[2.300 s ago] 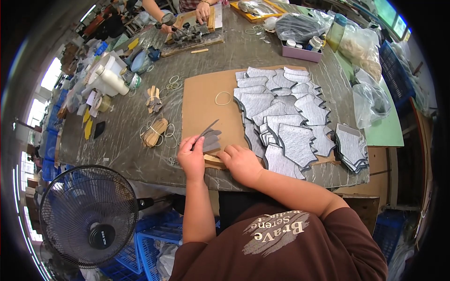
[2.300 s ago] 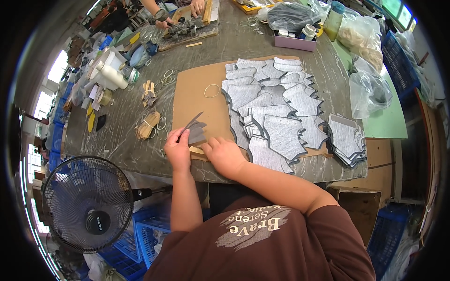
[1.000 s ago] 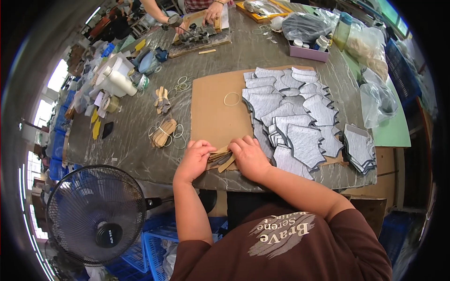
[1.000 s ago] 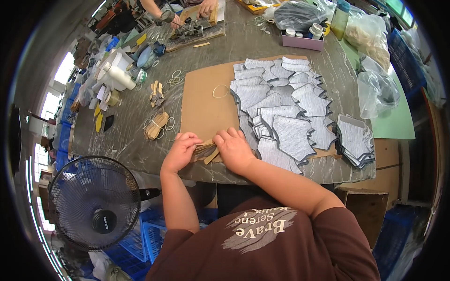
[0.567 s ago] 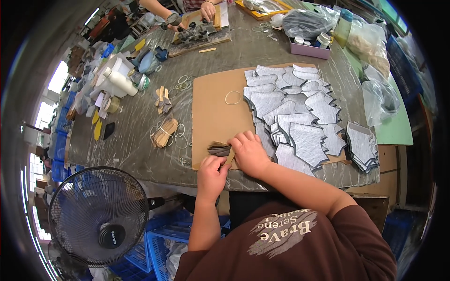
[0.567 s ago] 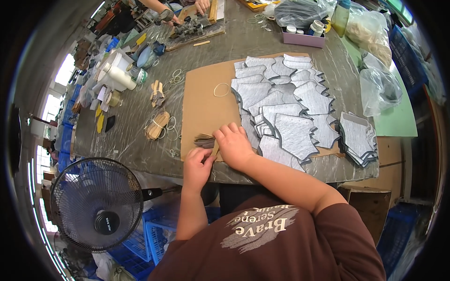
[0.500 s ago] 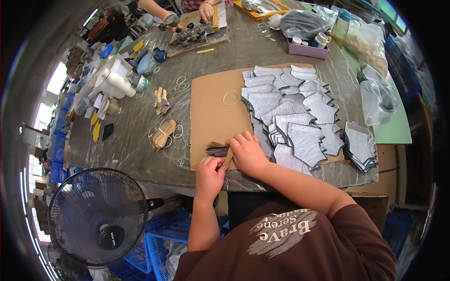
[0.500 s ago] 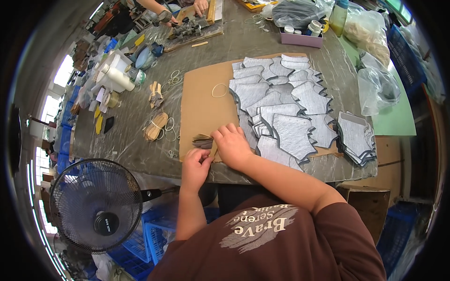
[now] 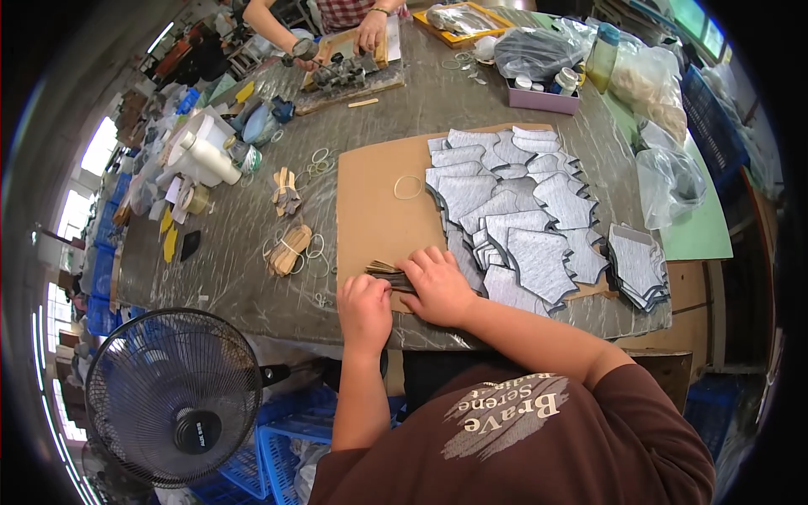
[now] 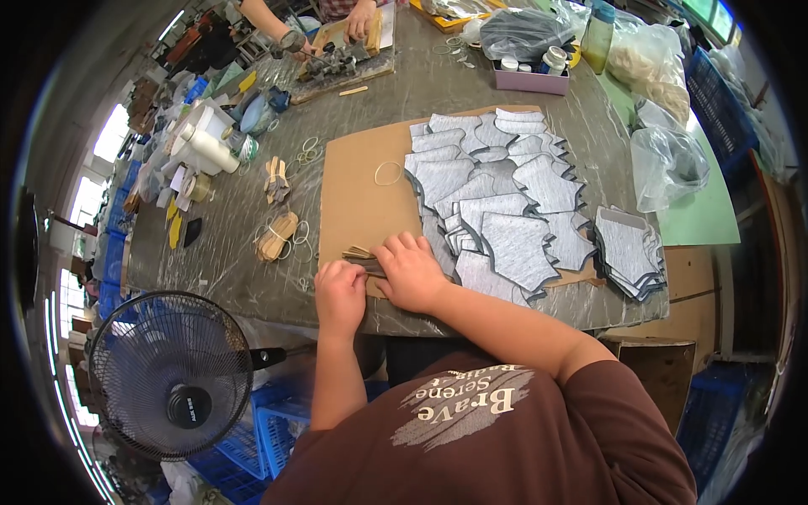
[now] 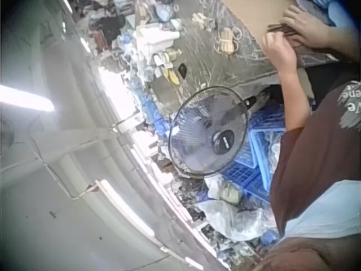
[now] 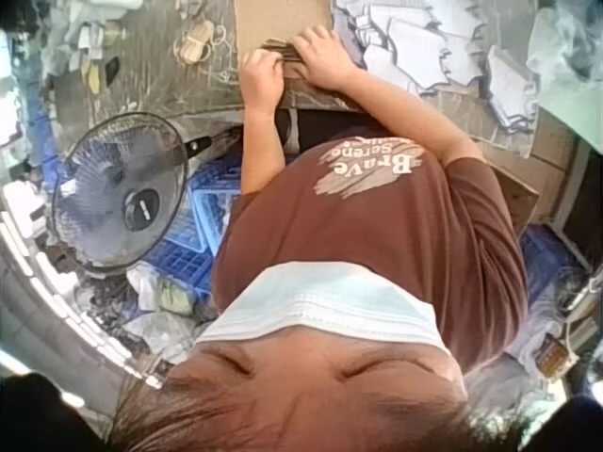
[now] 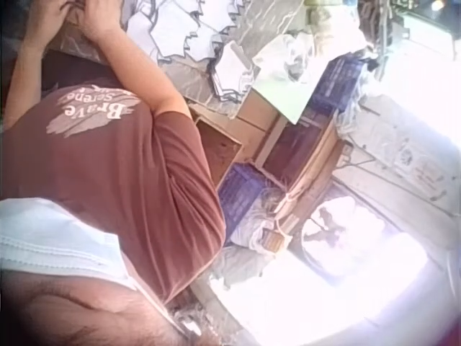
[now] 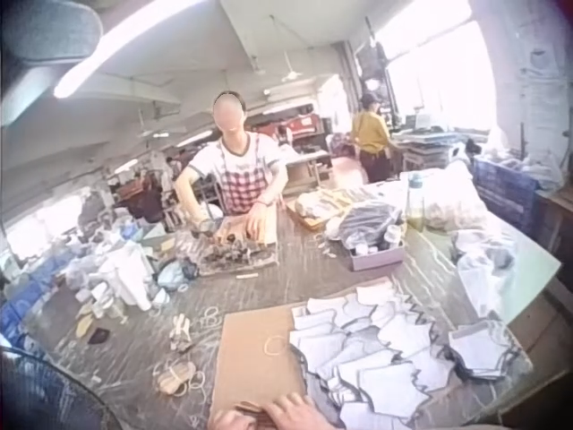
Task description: The recorder is counting and stacking cut fabric components for shoe manufacturing at a workbench.
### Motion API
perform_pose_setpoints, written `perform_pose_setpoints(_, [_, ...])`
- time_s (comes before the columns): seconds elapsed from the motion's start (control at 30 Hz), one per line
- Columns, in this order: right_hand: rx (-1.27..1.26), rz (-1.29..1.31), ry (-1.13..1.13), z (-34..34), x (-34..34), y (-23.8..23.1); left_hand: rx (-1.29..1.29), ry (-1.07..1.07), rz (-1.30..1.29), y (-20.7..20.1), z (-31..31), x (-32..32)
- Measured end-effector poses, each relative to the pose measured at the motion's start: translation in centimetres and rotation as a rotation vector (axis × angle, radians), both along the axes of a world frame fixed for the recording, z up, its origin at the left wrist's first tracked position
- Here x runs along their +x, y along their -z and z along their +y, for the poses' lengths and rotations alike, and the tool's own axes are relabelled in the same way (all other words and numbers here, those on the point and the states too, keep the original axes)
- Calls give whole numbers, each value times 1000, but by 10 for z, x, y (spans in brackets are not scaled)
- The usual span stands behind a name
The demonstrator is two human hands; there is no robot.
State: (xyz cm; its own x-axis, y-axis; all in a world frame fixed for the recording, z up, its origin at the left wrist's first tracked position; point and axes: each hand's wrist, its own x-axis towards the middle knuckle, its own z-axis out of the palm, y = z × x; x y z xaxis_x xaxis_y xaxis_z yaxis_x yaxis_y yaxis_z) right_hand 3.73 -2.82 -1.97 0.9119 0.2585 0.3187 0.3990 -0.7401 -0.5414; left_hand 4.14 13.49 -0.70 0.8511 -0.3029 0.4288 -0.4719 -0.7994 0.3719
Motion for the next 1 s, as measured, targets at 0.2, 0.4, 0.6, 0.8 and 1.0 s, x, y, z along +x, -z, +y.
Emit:
perform_pose_setpoints(0.2, [-23,-15,10,4,3,9,-215,-51,118,5,4,6])
perform_pose_setpoints(0.4, [36,2,46,2,4,11,-264,199,280,10,5,17])
perform_pose_setpoints(0.6, [147,18,46,2,0,10,-335,129,230,9,5,13])
perform_pose_setpoints(0.8, [193,32,104,1,-2,3,-343,43,182,14,0,12])
perform_pose_setpoints(1.0, [243,33,50,-2,0,6,-480,16,287,14,0,11])
